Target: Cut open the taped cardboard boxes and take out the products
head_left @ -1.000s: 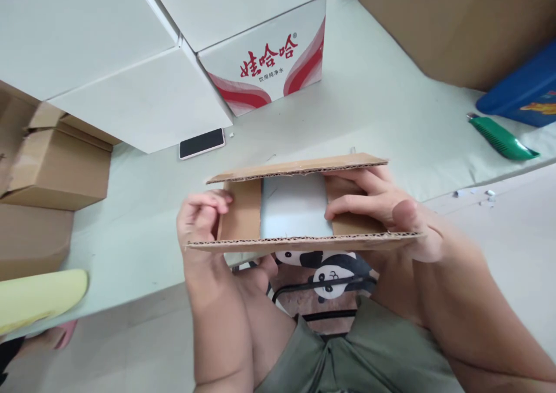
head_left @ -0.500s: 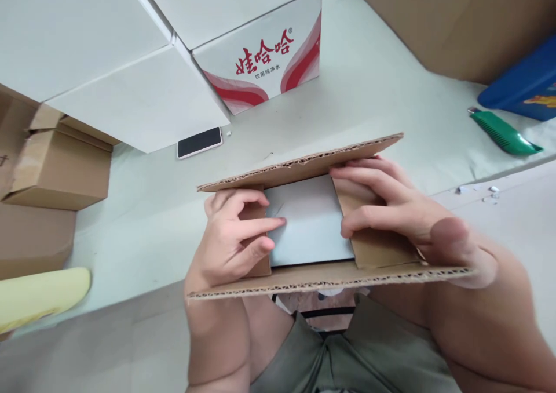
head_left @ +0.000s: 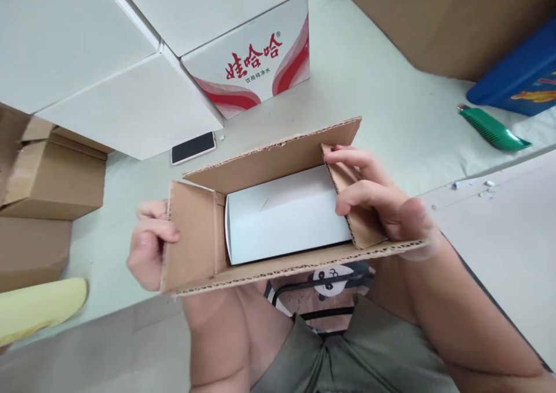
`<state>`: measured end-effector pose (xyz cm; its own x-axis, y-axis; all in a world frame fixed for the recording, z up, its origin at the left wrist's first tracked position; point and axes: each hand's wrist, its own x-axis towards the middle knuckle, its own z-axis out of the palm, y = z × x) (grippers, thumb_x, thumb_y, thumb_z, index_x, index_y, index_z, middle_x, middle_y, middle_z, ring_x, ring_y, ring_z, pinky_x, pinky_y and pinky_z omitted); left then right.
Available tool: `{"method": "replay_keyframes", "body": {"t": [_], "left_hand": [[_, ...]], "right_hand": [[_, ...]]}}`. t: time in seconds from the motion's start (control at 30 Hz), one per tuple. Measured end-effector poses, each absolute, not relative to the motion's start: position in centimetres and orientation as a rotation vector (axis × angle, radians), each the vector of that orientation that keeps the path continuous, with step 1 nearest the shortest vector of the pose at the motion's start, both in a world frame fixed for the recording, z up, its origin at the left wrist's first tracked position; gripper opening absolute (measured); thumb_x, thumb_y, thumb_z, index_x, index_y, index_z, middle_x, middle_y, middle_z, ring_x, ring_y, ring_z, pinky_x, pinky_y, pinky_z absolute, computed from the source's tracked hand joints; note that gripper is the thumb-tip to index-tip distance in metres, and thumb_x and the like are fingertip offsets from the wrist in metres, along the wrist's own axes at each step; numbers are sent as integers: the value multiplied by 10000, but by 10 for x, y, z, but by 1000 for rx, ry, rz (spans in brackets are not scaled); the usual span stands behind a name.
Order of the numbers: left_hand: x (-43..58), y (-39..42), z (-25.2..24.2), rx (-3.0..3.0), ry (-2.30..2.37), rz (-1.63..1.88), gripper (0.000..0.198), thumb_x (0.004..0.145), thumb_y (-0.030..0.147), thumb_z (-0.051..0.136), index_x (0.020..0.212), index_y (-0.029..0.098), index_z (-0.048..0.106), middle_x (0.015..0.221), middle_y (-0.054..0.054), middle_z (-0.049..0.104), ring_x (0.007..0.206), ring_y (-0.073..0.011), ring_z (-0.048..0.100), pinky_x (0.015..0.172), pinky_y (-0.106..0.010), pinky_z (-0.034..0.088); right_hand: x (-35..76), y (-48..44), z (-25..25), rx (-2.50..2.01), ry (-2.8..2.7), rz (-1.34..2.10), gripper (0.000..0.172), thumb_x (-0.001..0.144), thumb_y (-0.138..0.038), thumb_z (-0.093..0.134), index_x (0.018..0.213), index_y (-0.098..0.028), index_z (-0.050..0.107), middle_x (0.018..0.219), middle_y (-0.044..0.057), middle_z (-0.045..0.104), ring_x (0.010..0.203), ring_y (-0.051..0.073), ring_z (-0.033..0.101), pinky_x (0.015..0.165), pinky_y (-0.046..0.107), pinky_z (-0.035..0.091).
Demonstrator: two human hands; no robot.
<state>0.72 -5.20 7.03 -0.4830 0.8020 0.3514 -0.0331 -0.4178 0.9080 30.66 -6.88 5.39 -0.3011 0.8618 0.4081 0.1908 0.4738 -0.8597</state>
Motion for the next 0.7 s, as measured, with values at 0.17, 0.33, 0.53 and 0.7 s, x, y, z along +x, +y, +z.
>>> {"method": "replay_keyframes", "body": {"t": [0.17,0.33,0.53,0.7], "left_hand": [[-8,-48,80,1095,1128,2127,306,697,324,590,522,185,381,639,-13,362,649,-153,385,668,-324,403],[9,-84,134,1293,1154,2001,92,643,204,624,687,261,681,614,15,554,540,-163,469,535,-335,396],[55,-86,185,1932,1613,750,157,811,386,735,812,237,783,683,-26,684,620,-206,572,604,-347,469],[68,-49,175,1805,2083,-135,534,895,660,550,1109,222,767,1238,-139,776,1177,-415,698,993,-490,533]], "right_hand": [[296,-62,47,-757,-1781,847,665,1043,-664,170,982,-256,691,1603,48,416,1570,324,333,1341,546,252],[291,-62,45,-791,-1828,751,671,1050,-622,133,1036,-260,697,1604,49,415,1539,325,359,1322,566,233],[286,-70,42,-793,-1841,652,650,1056,-602,147,1042,-271,706,1563,43,445,1535,333,351,1311,570,209],[282,-74,35,-773,-1793,619,643,1066,-581,155,1064,-290,728,1541,42,473,1515,323,380,1297,578,200]]}}
